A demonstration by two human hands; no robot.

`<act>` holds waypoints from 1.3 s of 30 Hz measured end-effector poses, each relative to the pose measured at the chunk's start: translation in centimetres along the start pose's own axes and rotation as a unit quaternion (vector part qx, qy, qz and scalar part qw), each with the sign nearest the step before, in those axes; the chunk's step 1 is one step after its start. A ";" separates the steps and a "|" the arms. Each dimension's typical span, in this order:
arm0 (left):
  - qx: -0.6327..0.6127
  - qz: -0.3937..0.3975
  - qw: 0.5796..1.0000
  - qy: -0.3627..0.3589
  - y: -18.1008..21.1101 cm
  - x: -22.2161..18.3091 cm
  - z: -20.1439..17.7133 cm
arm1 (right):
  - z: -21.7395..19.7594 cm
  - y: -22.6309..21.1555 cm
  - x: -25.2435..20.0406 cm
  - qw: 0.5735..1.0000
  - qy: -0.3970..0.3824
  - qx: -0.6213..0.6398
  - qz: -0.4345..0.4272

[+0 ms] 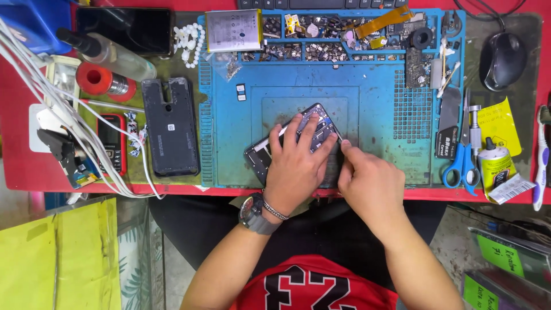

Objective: The person uses a metal prying tool to carefully separate the screen assembly from the frame of a disassembled smartphone. They work along the edges of the device, lifting the screen slightly to release internal adhesives or clips.

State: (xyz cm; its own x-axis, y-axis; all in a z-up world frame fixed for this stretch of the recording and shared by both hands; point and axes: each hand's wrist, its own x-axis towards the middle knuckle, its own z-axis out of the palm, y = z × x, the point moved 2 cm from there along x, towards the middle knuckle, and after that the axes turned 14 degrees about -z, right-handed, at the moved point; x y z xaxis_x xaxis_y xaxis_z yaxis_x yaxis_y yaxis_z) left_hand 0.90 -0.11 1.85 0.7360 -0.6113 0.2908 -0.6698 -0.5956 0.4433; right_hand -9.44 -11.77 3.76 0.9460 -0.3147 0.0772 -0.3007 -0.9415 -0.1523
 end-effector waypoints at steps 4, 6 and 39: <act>0.006 -0.004 1.000 -0.002 0.0 0.1 -0.2 | -1.3 -0.7 -0.1 0.999 -0.053 -0.013 0.002; 0.008 -0.001 1.000 0.000 0.0 0.0 0.1 | -0.9 -0.1 0.2 0.999 -0.050 0.012 0.010; 0.001 0.003 1.000 0.014 0.3 0.3 -0.3 | -2.2 0.0 0.8 0.998 -0.051 0.009 -0.019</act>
State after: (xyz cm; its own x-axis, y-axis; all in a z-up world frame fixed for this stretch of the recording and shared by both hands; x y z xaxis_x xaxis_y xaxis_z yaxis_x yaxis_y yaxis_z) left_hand 0.98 -0.27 2.34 0.7346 -0.6000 0.3168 -0.6742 -0.5928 0.4405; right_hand -8.94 -12.30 6.02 0.9643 -0.2644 -0.0179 -0.2635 -0.9498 -0.1686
